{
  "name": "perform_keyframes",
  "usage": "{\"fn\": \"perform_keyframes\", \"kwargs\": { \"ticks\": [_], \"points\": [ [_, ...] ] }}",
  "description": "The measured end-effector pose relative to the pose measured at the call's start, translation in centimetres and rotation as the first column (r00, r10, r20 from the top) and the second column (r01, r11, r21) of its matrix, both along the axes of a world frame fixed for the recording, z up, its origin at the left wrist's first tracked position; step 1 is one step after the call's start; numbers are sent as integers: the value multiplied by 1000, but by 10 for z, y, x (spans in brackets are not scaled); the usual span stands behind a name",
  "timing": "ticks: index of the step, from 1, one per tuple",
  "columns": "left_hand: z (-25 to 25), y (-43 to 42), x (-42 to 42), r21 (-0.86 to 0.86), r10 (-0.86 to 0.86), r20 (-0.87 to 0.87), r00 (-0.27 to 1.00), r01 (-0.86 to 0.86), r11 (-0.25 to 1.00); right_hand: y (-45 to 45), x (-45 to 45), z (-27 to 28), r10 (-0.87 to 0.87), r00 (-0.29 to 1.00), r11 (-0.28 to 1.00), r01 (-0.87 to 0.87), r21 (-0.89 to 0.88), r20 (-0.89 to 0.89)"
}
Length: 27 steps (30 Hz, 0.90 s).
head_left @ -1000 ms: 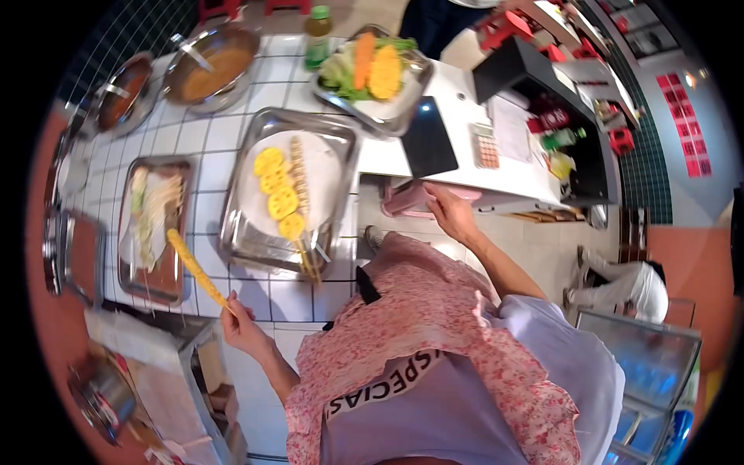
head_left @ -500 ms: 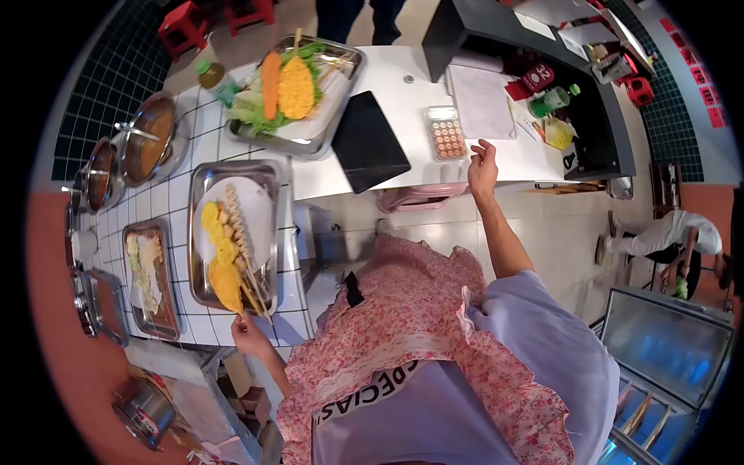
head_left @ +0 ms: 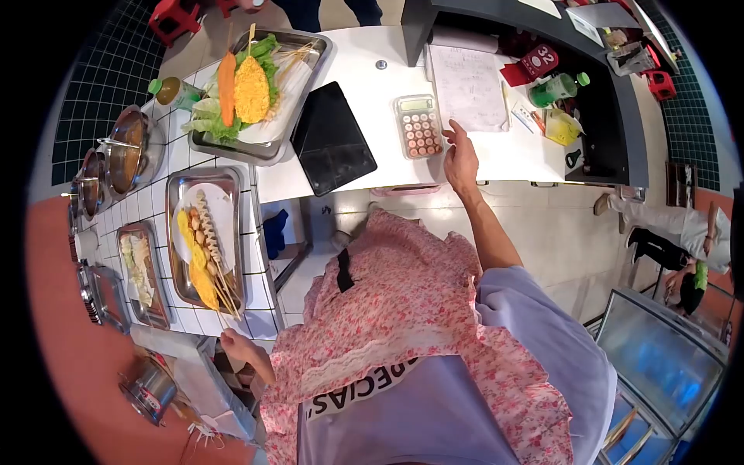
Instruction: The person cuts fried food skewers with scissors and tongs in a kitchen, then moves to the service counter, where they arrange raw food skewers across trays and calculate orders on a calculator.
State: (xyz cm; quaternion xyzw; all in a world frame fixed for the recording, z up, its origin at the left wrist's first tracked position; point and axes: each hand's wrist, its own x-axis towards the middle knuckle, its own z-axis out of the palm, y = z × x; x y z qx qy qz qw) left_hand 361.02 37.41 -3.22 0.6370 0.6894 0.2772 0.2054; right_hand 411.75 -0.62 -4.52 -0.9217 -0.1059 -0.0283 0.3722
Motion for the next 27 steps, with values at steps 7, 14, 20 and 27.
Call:
{"fn": "perform_keyframes", "kwargs": {
  "ticks": [7,14,20,27],
  "points": [
    [15,21,32,217,163,85,983,-178,960,0,-7,4,17,999,998,-14,-62,49],
    [15,33,22,-41,355,326,876,-362,931,2,-7,-4,-7,995,1000,5,18,102],
    [0,24,-13,-179,547,362,755,-520,835,4,-14,-3,-33,976,998,41,-37,213],
    [-14,18,-14,-223,570,360,738,-526,821,-2,-17,-12,-51,971,995,71,-76,235]
  ]
}}
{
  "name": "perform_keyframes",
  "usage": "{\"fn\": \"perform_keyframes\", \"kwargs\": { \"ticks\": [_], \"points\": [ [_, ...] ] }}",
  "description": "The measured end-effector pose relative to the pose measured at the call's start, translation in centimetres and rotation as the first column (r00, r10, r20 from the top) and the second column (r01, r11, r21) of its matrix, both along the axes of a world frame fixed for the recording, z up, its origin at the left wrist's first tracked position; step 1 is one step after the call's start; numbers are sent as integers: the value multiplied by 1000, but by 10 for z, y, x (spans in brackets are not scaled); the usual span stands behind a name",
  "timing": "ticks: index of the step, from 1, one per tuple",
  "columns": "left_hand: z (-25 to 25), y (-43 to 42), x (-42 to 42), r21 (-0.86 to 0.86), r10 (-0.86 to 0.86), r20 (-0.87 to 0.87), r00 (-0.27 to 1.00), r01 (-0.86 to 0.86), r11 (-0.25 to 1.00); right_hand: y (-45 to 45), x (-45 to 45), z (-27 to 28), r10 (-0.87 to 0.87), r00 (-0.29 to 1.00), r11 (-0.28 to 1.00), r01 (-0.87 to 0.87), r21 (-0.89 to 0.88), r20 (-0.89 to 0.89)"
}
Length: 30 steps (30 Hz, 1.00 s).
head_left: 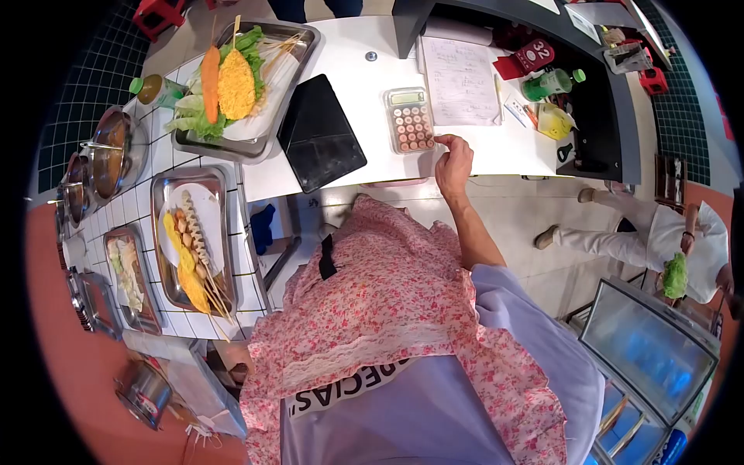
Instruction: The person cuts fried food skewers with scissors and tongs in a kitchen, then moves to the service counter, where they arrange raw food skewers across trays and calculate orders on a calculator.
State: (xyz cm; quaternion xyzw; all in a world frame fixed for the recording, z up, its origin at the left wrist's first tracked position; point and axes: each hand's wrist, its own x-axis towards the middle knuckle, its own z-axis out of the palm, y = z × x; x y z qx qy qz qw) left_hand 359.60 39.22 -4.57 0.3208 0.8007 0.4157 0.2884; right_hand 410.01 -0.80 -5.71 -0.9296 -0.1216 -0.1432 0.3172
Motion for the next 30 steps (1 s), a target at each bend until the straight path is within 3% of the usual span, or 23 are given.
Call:
{"fn": "perform_keyframes", "kwargs": {
  "ticks": [21,26,30],
  "points": [
    [-16,6,27,-46,-90,38,995,92,995,3,-11,1,20,999,1000,-20,8,45],
    [-15,31,47,1,-217,-48,975,217,976,-2,-15,6,-29,999,999,29,19,41],
    [-2,55,76,72,-299,-138,944,311,948,-8,-21,44,-101,994,995,101,2,47]
  ]
}}
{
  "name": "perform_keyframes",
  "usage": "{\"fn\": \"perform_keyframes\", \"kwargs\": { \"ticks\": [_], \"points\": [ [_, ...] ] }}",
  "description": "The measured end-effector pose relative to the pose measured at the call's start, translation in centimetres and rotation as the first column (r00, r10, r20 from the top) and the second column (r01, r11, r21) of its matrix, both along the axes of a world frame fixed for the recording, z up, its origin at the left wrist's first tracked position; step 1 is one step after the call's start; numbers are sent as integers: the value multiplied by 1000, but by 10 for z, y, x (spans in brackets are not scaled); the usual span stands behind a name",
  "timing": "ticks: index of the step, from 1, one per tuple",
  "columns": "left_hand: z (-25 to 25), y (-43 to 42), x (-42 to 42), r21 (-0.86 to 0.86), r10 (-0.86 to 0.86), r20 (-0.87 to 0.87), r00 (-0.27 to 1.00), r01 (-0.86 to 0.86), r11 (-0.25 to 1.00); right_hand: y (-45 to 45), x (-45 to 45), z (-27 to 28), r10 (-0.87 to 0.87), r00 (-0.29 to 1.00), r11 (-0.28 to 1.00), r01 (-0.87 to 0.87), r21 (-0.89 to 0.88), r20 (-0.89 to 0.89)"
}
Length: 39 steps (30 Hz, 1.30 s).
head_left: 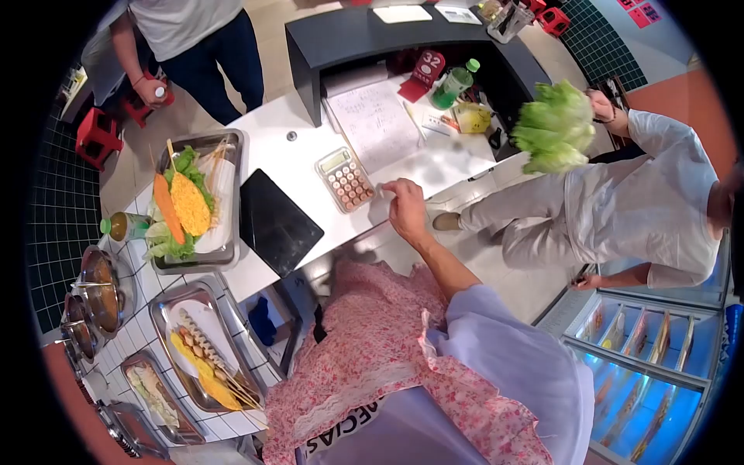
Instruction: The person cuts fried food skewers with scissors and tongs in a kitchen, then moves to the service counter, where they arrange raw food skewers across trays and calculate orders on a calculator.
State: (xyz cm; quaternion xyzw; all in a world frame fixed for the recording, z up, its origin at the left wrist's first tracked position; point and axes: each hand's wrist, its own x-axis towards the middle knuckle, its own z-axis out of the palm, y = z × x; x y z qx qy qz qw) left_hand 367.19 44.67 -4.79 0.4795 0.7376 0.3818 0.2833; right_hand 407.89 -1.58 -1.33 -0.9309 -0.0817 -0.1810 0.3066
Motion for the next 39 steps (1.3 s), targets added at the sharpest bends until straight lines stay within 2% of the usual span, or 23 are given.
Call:
{"fn": "perform_keyframes", "kwargs": {
  "ticks": [3,5,6,7,8,10,11,12,15,17,20,23,28,30,32,34,36,38,39],
  "points": [
    [11,13,6,54,-17,-20,1000,18,998,-2,-14,50,79,981,997,-78,-8,177],
    [18,24,11,82,-25,-14,1000,26,996,-5,-29,111,247,862,968,-240,-73,442],
    [22,29,10,94,-30,-13,999,31,995,-9,-38,156,294,807,956,-235,-178,513],
    [25,33,11,109,-33,-12,999,34,993,-24,-47,193,273,831,936,-114,-332,484],
    [29,38,6,123,-32,-7,999,33,992,-41,-39,205,213,779,952,-30,-304,590],
    [36,45,2,138,-39,21,999,36,990,-42,-7,249,100,769,981,28,-190,631],
    [40,49,-6,147,-39,38,999,33,989,-37,5,258,53,817,977,78,-200,574],
    [44,53,-13,155,-35,61,998,25,988,-32,15,270,158,876,941,7,-339,456],
    [55,60,-38,168,-23,153,988,-3,986,12,25,273,352,890,717,-59,-694,288],
    [63,53,-57,166,3,243,970,-44,985,38,34,267,484,834,585,-83,-807,265],
    [75,25,-60,168,104,401,910,-185,968,91,31,247,589,765,577,-174,-798,259],
    [86,-6,-20,151,225,538,812,-356,922,142,32,227,690,687,487,-209,-848,227],
    [125,-48,1,215,157,575,803,-334,918,221,10,220,875,452,332,-301,-894,173],
    [132,-63,5,238,88,568,818,-266,934,253,-4,223,929,352,255,-383,-888,114],
    [140,-79,18,299,-45,551,833,-147,943,288,-17,225,953,274,242,-439,-865,127],
    [149,-95,37,336,-231,556,798,38,941,321,-44,238,961,216,257,-466,-847,173],
    [164,-103,55,285,-421,575,702,310,907,351,-37,211,971,110,227,-691,-686,211],
    [176,-100,71,238,-585,607,538,579,780,379,-60,212,967,162,250,-764,-594,198],
    [180,-93,79,242,-645,634,427,682,690,393,-107,227,951,266,307,-738,-601,159]
  ]
}}
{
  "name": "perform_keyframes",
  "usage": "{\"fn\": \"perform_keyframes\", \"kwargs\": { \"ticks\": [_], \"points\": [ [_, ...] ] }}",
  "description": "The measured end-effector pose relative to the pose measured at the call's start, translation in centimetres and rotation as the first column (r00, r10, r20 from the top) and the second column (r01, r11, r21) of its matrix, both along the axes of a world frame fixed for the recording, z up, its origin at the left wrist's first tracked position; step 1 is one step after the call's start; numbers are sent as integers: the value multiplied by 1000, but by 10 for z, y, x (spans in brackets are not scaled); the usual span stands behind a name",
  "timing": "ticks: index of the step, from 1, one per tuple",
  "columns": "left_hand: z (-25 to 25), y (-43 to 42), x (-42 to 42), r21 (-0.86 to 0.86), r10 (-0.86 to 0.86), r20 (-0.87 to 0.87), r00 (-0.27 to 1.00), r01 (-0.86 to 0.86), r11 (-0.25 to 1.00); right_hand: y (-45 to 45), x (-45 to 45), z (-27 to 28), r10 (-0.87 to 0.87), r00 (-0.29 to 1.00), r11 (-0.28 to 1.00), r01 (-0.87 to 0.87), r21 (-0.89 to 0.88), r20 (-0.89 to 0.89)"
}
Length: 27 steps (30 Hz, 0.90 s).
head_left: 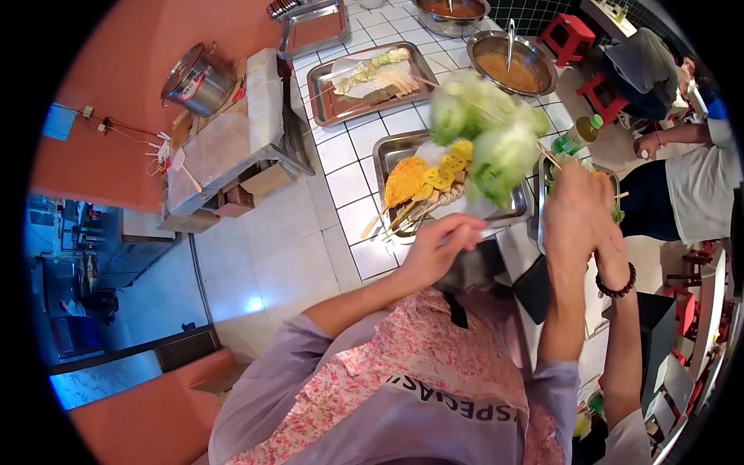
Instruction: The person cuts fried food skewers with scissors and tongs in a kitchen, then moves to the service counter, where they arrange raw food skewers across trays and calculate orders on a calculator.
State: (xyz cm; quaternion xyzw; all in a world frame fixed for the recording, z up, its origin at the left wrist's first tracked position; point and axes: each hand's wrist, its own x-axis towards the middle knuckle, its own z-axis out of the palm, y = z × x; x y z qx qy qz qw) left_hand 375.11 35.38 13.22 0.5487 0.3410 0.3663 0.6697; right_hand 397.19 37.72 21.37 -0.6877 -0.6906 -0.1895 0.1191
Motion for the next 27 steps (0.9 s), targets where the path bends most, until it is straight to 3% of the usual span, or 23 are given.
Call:
{"fn": "perform_keyframes", "kwargs": {
  "ticks": [3,6,7,10,14,15,18,19,22,23,25,27],
  "points": [
    [6,23,26,7,-18,110,994,17,1000,28,-65,3,-86,984,996,86,-7,-158],
    [5,48,28,-350,233,253,939,-135,927,34,-94,-15,34,956,999,-27,29,-290],
    [15,54,28,-402,328,250,911,-211,891,36,-104,-21,37,950,999,-31,24,-312],
    [24,68,17,-401,398,404,824,-231,886,38,-127,-35,44,933,999,-49,-4,-357],
    [14,80,5,-476,559,292,776,-389,789,38,-149,-48,144,880,985,-174,-24,-452],
    [9,82,-1,-510,578,283,765,-390,766,38,-154,-50,103,873,983,-164,-87,-477],
    [-3,88,-19,-406,567,266,780,-443,799,41,-164,-66,146,859,967,-228,-112,-491],
    [-5,93,-26,-358,586,235,775,-492,794,42,-167,-63,107,847,937,-261,-231,-521],
    [-2,107,-56,-263,588,135,798,-543,798,34,-162,-49,310,739,888,-449,-95,-597],
    [1,114,-67,-269,593,95,799,-553,788,28,-154,-46,360,637,876,-483,10,-682],
    [5,131,-91,-284,612,15,791,-584,761,17,-134,-56,378,701,887,-462,19,-605],
    [-3,158,-123,-157,610,-49,791,-609,777,5,-107,-71,352,746,895,-446,-31,-566]
  ]
}}
